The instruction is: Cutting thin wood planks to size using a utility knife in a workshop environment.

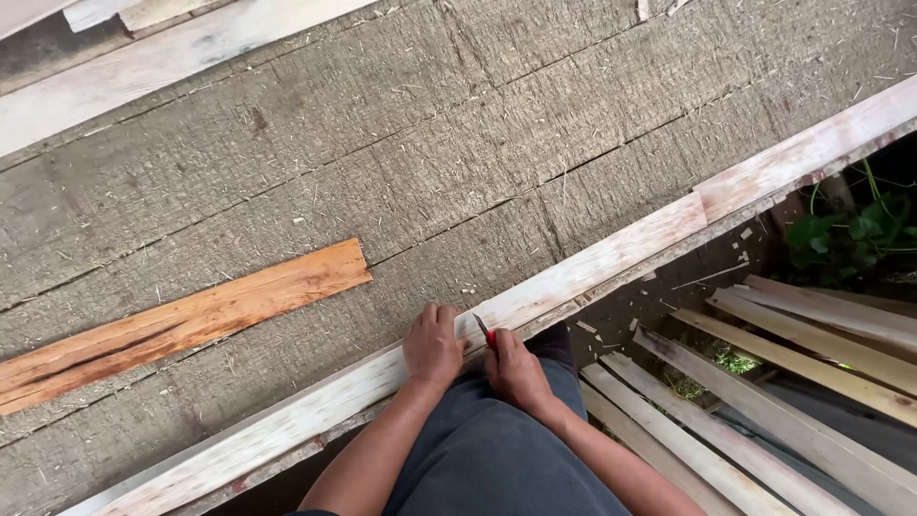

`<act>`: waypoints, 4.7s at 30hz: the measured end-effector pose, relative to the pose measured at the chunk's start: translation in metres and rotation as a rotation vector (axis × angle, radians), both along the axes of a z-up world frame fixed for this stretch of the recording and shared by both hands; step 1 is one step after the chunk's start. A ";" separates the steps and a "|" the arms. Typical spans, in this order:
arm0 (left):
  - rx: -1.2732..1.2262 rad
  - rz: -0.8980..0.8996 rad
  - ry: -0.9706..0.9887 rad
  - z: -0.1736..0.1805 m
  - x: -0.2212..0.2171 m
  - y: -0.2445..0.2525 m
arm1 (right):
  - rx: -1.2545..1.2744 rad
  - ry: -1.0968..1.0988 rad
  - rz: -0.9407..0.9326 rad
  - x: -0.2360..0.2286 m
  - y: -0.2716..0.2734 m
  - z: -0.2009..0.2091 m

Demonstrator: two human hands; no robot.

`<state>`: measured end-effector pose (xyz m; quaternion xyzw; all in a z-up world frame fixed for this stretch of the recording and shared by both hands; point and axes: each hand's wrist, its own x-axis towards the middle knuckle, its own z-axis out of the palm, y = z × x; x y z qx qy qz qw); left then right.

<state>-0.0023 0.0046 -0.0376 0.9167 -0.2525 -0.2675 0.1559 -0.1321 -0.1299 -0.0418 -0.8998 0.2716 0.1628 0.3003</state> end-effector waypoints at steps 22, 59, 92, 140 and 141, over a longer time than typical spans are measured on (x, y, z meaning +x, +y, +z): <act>-0.177 0.105 -0.058 -0.032 0.001 0.015 | 0.045 0.035 0.000 0.013 -0.002 0.023; -0.229 0.293 0.276 0.002 0.024 0.004 | 0.156 0.113 -0.149 0.023 -0.009 0.043; -0.233 0.297 0.358 0.015 0.026 0.003 | 0.565 0.112 -0.551 0.044 -0.004 0.122; -0.118 0.312 0.240 0.004 0.012 -0.008 | 0.003 0.441 0.101 0.053 0.010 0.052; -0.123 0.329 0.236 0.004 0.011 -0.009 | 0.013 0.441 0.106 0.053 0.009 0.051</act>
